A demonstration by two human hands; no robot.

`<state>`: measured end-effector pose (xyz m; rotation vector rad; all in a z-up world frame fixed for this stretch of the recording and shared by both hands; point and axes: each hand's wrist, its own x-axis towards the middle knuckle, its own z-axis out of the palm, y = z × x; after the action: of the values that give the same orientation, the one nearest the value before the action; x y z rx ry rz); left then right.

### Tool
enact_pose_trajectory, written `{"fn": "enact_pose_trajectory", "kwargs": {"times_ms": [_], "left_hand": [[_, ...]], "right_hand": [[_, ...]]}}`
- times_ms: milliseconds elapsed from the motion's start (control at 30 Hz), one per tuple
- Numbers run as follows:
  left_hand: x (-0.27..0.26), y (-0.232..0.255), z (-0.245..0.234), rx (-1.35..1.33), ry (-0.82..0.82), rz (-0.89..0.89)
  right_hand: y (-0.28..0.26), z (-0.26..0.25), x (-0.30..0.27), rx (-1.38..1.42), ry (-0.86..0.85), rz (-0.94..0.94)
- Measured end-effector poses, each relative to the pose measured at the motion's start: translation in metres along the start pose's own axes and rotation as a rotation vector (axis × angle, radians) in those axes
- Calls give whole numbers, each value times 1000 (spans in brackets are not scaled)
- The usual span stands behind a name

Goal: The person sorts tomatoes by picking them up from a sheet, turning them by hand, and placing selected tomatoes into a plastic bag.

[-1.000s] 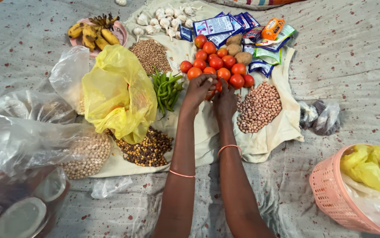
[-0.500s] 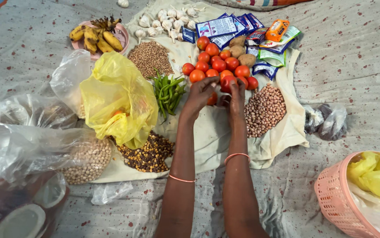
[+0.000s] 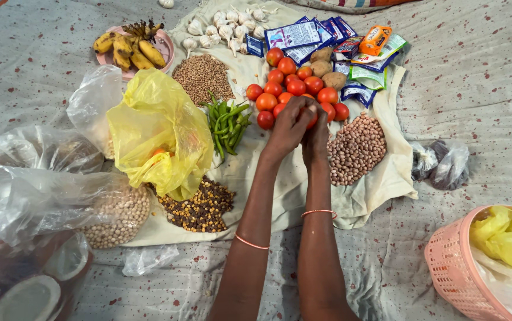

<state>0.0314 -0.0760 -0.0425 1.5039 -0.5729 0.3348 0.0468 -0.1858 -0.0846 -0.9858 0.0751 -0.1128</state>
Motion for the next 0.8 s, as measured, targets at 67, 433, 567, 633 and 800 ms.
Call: {"fn": "enact_pose_trajectory", "kwargs": {"times_ms": [67,433,567,633,800], "left_hand": [[4,-7,3,4,79,-4],[13,23,-36,-553,554,-245],[13,24,-37,-615,551,-260],[14,24,-35,-574,528,-290],[20,30,-36,-337,369,-331]], "right_hand": [[-7,10,-8,-23,-55,-17],[-47,66,-55,-349,-491,63],[-51,73,-57,-370,-494,-4],[-52,78,-57,-372,-506,-53],[-51,95,-57,-376,-326,-293]]}}
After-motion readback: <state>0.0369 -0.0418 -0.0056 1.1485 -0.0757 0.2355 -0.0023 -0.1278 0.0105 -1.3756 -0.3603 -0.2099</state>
